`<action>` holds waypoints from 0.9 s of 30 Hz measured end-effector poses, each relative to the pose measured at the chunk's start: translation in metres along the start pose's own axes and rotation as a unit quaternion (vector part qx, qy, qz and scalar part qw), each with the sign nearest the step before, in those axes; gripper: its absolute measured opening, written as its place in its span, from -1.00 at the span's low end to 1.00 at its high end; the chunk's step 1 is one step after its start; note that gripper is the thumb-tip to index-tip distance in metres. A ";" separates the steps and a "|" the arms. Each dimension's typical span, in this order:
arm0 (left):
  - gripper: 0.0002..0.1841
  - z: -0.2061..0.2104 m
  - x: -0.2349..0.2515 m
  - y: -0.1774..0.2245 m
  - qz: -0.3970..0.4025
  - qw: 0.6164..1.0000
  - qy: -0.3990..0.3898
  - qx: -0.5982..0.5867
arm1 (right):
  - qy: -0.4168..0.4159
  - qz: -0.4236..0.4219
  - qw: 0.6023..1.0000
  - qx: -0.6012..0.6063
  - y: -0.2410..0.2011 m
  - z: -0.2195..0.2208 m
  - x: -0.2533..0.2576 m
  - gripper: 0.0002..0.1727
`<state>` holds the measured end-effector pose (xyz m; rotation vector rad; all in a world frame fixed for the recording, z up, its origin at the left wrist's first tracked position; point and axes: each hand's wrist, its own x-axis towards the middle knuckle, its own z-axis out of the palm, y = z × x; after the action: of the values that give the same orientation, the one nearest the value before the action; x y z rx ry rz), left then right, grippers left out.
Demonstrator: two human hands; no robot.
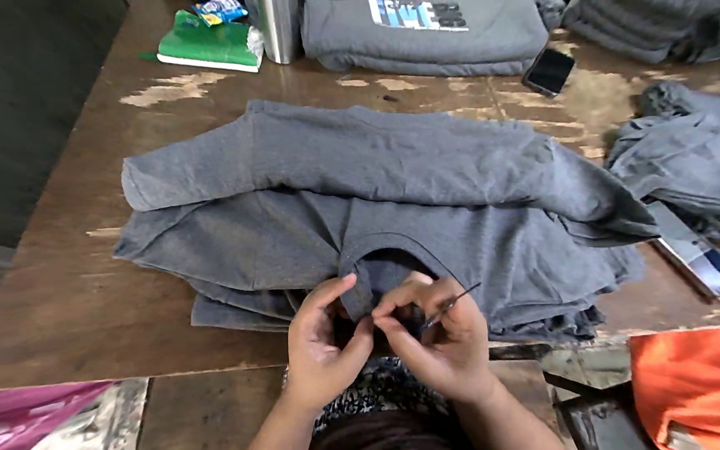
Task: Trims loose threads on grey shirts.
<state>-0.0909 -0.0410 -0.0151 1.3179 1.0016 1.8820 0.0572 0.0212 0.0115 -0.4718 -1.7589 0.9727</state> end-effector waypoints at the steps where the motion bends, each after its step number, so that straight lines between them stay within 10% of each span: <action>1: -0.36 0.001 0.000 0.000 -0.001 1.000 0.008 -0.003 | -0.012 0.000 1.000 0.015 -0.001 -0.001 -0.002 -0.80; 9: -0.38 0.004 -0.003 -0.002 0.011 0.999 0.022 0.040 | 0.014 -0.058 0.993 -0.103 0.004 0.008 -0.002 -0.74; 17: -0.86 0.005 -0.007 -0.007 0.036 0.994 0.064 0.085 | -0.081 -0.087 0.992 -0.033 -0.015 0.003 -0.014 -0.78; 27: -0.92 0.000 -0.008 0.002 0.009 0.997 0.064 -0.051 | -0.106 0.002 0.926 -0.361 -0.004 -0.013 -0.024 -0.56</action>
<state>-0.0882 -0.0488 -0.0175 1.1635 0.9466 2.0235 0.0789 0.0068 0.0024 -0.8529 -2.3007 0.3474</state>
